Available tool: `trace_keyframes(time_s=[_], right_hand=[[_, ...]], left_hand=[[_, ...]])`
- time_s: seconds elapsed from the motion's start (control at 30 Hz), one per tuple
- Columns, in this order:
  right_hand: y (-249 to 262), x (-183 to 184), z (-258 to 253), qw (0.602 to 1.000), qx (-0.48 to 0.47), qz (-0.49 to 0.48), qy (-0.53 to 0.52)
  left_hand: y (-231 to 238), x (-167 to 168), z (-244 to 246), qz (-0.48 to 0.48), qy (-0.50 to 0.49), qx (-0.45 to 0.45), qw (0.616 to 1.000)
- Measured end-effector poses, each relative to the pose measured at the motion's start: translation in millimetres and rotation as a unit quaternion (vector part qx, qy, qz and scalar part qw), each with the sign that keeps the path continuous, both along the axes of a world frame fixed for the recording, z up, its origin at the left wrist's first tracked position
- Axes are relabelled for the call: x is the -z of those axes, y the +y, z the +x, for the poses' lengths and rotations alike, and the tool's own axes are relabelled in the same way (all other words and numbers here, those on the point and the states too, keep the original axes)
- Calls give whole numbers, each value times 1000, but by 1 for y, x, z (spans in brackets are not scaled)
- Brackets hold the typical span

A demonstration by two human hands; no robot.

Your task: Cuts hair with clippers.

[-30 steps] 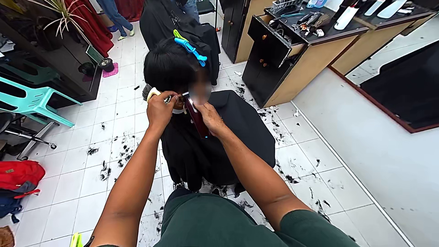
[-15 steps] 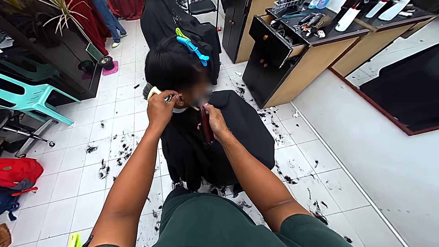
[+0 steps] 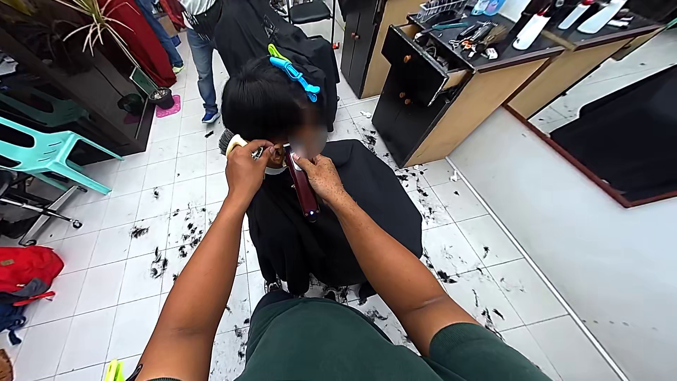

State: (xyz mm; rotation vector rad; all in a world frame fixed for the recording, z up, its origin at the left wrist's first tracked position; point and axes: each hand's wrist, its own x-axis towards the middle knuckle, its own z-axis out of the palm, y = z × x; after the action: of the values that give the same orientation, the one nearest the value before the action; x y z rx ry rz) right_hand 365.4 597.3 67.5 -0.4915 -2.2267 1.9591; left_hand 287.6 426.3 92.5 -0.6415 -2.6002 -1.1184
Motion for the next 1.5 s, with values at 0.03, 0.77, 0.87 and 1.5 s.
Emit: trace_keyframes(time_s=[0.03,0.77,0.87,1.5], right_hand=[[0,0,0,1000,-2,4,0],[5,-1,-3,999,-8,32,-7],[4,-2,-1,999,-7,35,3],[8,-2,-3,999,-4,37,-15]], left_hand=[[0,0,0,-1,-2,1,1000],[1,-2,-1,-5,-10,1,1000],[2,-2,-2,-7,-8,0,1000],[0,0,-2,4,4,3,1000]])
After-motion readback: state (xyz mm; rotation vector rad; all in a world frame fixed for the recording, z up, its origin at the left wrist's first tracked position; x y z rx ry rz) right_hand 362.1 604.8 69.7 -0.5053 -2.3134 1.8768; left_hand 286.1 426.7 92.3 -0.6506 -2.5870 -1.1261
